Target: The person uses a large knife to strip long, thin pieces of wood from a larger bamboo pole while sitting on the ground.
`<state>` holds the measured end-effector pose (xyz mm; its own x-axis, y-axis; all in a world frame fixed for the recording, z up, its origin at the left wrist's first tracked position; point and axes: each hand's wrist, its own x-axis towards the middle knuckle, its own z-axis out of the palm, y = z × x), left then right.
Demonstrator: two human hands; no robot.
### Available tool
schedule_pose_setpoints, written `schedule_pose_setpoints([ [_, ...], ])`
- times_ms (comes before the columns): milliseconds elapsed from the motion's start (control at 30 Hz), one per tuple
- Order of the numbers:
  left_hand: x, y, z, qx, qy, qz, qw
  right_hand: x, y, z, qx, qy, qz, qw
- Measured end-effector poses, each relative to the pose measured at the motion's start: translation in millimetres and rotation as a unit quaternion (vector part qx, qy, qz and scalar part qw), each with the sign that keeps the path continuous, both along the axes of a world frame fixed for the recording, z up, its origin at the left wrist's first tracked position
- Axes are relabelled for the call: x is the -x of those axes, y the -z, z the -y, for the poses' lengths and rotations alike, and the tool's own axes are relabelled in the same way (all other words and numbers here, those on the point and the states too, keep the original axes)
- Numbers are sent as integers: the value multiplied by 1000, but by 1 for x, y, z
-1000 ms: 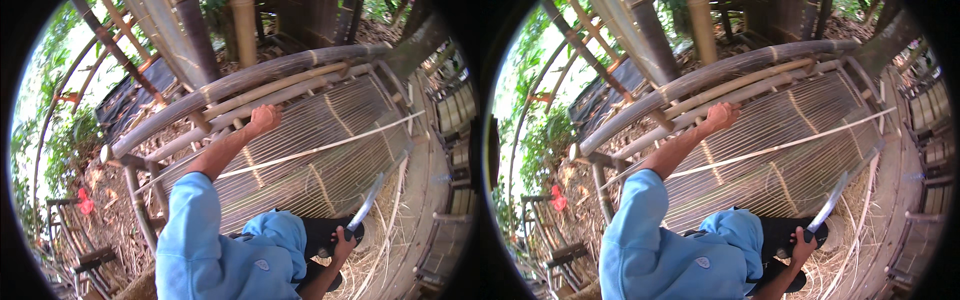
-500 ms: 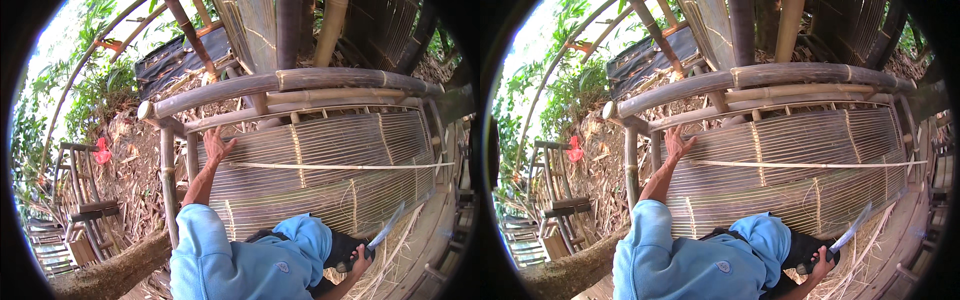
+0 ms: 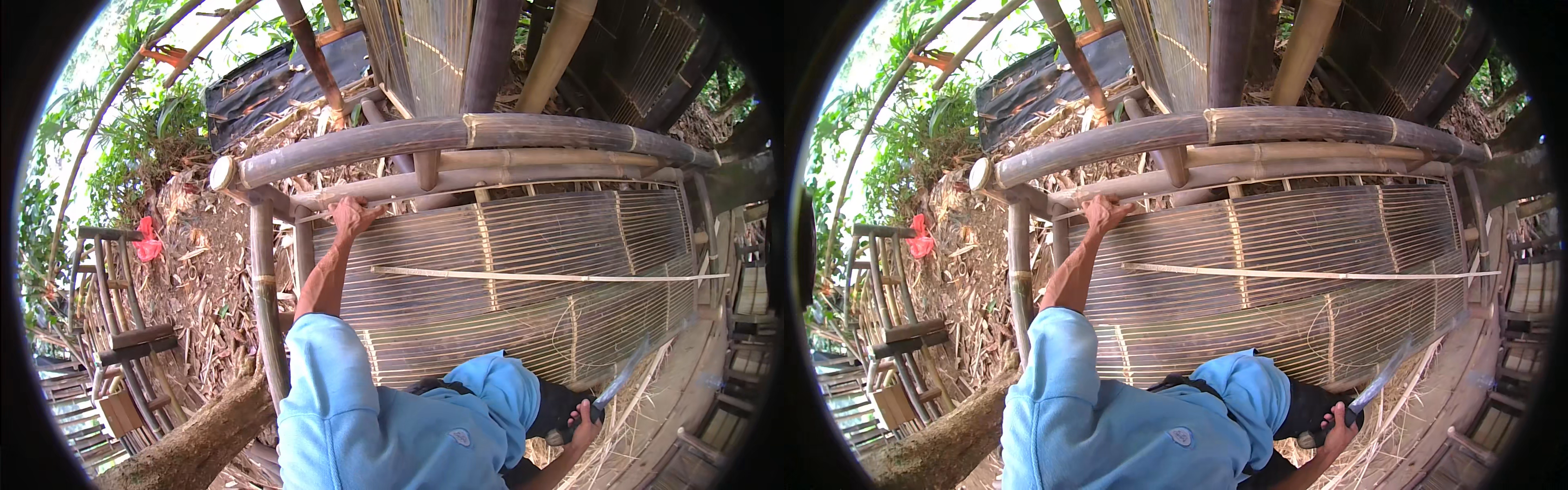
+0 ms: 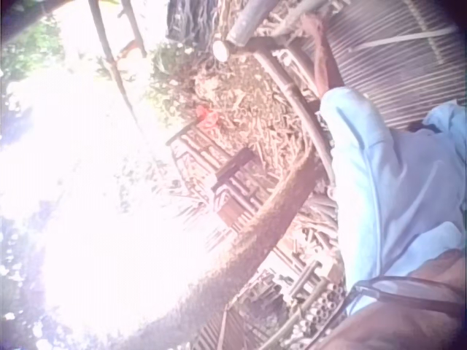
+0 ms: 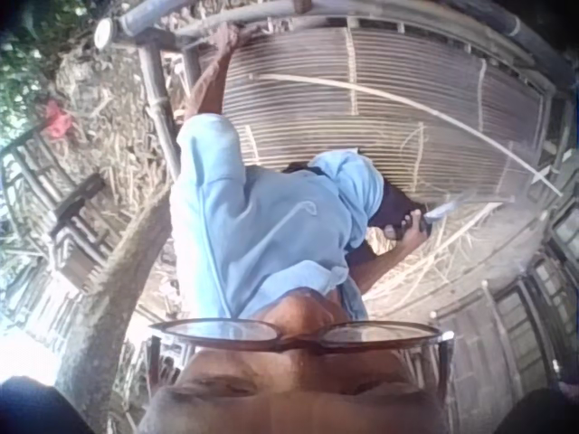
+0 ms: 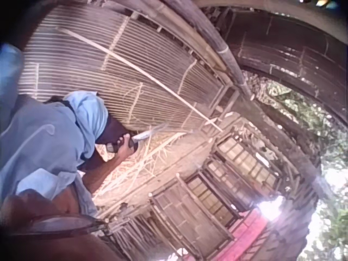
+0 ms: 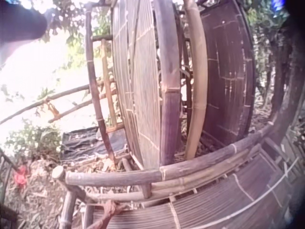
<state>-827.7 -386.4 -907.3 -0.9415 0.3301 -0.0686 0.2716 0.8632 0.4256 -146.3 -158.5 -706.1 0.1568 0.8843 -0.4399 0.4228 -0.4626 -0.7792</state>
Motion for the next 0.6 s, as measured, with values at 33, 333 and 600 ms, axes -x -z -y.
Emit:
schedule_pose_setpoints([
  [33, 1, 2, 5, 2, -5, 0, 1000, 4, 0, -1, 4, -9, 0, 1000],
  [333, -16, -39, -18, -98, 1, 73, 992, 10, -2, -3, 3, -19, 14, 1000],
  [600, -27, -32, -23, -133, 4, 110, 985, 4, 1, -3, 8, -11, 12, 1000],
])
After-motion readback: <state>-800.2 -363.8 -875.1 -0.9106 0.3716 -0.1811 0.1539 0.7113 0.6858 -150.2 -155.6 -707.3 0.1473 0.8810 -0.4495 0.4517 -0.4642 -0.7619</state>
